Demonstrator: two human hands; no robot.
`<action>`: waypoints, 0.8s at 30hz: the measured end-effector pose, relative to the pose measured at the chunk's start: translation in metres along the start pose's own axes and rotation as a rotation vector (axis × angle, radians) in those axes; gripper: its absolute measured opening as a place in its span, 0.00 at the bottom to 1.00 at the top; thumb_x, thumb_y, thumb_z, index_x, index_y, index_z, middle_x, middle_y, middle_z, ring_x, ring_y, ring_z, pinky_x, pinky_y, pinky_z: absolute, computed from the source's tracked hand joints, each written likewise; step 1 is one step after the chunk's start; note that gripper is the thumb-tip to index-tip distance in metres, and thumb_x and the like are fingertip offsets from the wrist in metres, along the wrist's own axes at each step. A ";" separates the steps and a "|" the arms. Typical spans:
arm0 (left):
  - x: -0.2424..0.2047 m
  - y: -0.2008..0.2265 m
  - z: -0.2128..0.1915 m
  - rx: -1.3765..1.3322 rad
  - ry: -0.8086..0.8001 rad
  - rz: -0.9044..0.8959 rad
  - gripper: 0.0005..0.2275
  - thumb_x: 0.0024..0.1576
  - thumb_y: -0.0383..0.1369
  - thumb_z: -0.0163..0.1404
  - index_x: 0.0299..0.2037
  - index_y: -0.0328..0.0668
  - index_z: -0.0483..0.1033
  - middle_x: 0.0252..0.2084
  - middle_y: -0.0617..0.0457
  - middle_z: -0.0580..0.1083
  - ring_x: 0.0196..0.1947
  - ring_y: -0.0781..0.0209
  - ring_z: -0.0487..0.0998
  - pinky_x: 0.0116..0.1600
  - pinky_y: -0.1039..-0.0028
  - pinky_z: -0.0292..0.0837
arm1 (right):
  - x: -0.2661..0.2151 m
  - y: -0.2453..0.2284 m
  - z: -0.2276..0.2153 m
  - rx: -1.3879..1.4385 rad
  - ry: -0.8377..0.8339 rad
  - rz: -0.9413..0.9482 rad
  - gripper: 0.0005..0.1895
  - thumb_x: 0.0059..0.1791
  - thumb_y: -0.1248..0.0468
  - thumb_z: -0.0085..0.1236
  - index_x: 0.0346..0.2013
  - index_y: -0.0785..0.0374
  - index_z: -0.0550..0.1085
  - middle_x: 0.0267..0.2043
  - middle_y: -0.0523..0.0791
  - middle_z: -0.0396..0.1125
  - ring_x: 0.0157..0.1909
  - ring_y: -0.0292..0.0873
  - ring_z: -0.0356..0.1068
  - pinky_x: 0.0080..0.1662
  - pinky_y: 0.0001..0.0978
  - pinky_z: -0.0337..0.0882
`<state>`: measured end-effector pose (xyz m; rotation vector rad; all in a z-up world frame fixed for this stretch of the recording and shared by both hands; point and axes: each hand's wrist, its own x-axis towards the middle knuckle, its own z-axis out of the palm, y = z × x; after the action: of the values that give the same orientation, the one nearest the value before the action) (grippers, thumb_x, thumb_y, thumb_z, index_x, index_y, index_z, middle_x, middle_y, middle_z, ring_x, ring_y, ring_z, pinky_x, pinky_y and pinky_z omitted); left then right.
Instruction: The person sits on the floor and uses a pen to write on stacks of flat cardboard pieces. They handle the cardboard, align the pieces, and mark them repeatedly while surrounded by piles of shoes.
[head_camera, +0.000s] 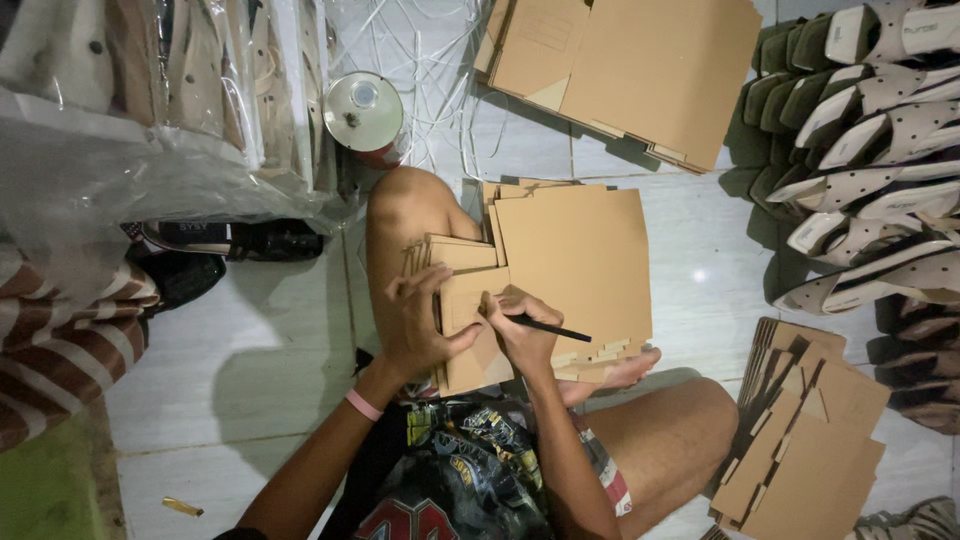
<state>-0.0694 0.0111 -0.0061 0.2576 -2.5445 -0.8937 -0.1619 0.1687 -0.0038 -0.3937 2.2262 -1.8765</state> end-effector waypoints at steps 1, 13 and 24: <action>0.000 0.000 0.001 0.001 0.008 0.009 0.41 0.42 0.46 0.70 0.63 0.38 0.62 0.60 0.44 0.70 0.61 0.52 0.70 0.61 0.58 0.58 | 0.000 0.000 0.000 0.042 -0.010 -0.032 0.13 0.46 0.73 0.68 0.21 0.70 0.72 0.28 0.47 0.75 0.32 0.39 0.74 0.39 0.30 0.75; -0.004 -0.002 0.005 0.036 -0.001 0.008 0.42 0.42 0.47 0.70 0.64 0.38 0.62 0.62 0.44 0.68 0.63 0.53 0.67 0.63 0.57 0.55 | -0.002 0.010 -0.005 0.026 0.004 0.079 0.14 0.46 0.71 0.69 0.19 0.71 0.72 0.25 0.45 0.74 0.29 0.33 0.70 0.34 0.26 0.71; -0.005 0.000 0.003 0.019 0.001 -0.017 0.42 0.42 0.47 0.70 0.64 0.40 0.62 0.61 0.44 0.69 0.63 0.51 0.68 0.64 0.58 0.55 | -0.003 0.009 -0.003 -0.035 0.021 0.085 0.13 0.46 0.70 0.70 0.20 0.71 0.74 0.26 0.45 0.75 0.29 0.31 0.70 0.33 0.25 0.71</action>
<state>-0.0666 0.0144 -0.0096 0.2852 -2.5550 -0.8752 -0.1610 0.1738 -0.0118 -0.2807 2.2551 -1.8090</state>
